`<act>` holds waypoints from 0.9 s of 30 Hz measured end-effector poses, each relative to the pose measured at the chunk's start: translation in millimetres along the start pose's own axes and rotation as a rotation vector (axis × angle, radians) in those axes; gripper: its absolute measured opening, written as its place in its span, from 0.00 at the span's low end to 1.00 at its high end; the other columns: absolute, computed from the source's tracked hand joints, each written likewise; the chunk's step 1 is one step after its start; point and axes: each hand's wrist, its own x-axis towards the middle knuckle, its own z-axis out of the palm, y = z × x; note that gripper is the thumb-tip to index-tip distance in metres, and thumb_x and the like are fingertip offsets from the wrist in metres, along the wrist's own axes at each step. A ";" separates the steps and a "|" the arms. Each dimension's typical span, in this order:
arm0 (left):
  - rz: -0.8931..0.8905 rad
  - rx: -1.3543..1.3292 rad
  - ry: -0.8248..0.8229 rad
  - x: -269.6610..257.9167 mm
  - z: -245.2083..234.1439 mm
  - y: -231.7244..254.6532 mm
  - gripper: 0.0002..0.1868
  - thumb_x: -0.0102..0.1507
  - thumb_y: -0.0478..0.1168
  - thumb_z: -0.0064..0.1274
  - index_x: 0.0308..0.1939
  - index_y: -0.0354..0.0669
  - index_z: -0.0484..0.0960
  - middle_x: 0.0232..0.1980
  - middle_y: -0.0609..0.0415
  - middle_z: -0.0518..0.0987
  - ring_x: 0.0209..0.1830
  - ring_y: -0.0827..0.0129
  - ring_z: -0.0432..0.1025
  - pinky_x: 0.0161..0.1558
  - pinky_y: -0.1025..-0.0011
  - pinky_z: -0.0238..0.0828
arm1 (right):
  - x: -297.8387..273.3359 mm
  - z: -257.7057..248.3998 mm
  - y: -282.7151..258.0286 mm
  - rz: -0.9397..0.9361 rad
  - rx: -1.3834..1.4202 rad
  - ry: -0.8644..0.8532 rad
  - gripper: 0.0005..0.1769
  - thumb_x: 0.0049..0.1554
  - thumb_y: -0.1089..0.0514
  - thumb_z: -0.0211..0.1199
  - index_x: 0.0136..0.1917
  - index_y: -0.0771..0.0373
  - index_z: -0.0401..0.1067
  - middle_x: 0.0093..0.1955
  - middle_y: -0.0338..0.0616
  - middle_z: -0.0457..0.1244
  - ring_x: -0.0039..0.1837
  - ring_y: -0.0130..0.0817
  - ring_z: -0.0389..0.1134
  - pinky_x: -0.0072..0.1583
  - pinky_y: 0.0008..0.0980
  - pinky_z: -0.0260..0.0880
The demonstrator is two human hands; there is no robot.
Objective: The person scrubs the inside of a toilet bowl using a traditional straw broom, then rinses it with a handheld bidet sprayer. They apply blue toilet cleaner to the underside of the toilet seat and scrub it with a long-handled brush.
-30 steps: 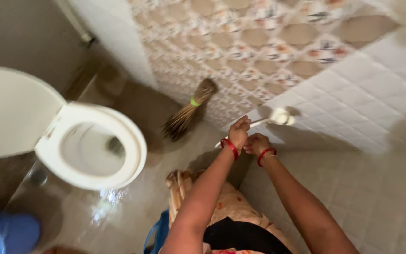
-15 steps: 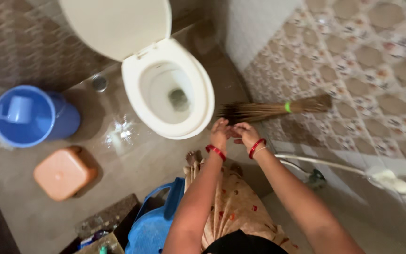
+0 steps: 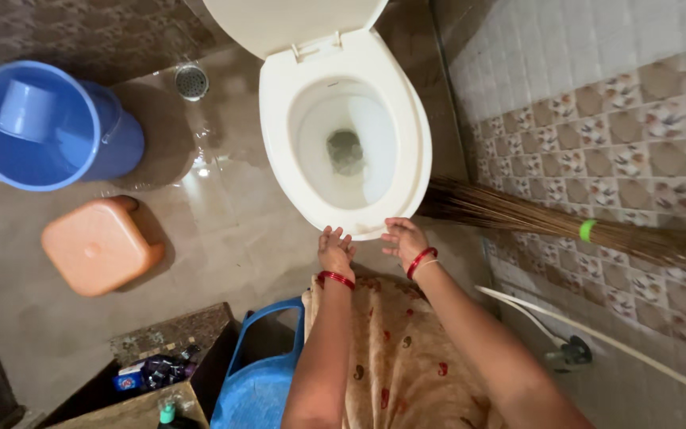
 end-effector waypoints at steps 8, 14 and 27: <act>-0.101 -0.104 0.163 58.6 -4.1 -38.4 0.28 0.66 0.44 0.45 0.71 0.60 0.63 0.64 0.61 0.72 0.49 0.70 0.70 0.45 0.64 0.66 | 51.3 -19.4 22.1 0.038 0.027 0.122 0.20 0.60 0.56 0.57 0.65 0.58 0.65 0.60 0.43 0.63 0.60 0.40 0.67 0.56 0.47 0.71; -0.092 -0.181 0.341 78.7 1.1 -50.0 0.21 0.68 0.47 0.45 0.66 0.58 0.66 0.51 0.60 0.70 0.42 0.74 0.65 0.42 0.68 0.64 | 67.0 -27.0 32.1 0.032 0.045 0.152 0.20 0.58 0.58 0.58 0.64 0.56 0.64 0.59 0.43 0.63 0.59 0.42 0.67 0.54 0.49 0.71; 0.053 -0.389 0.181 67.6 -15.2 -37.1 0.11 0.66 0.46 0.43 0.32 0.47 0.69 0.25 0.62 0.68 0.18 0.75 0.57 0.20 0.76 0.46 | 56.9 -32.1 19.5 -0.020 0.120 0.302 0.21 0.56 0.56 0.63 0.62 0.53 0.63 0.57 0.39 0.62 0.57 0.41 0.64 0.54 0.51 0.68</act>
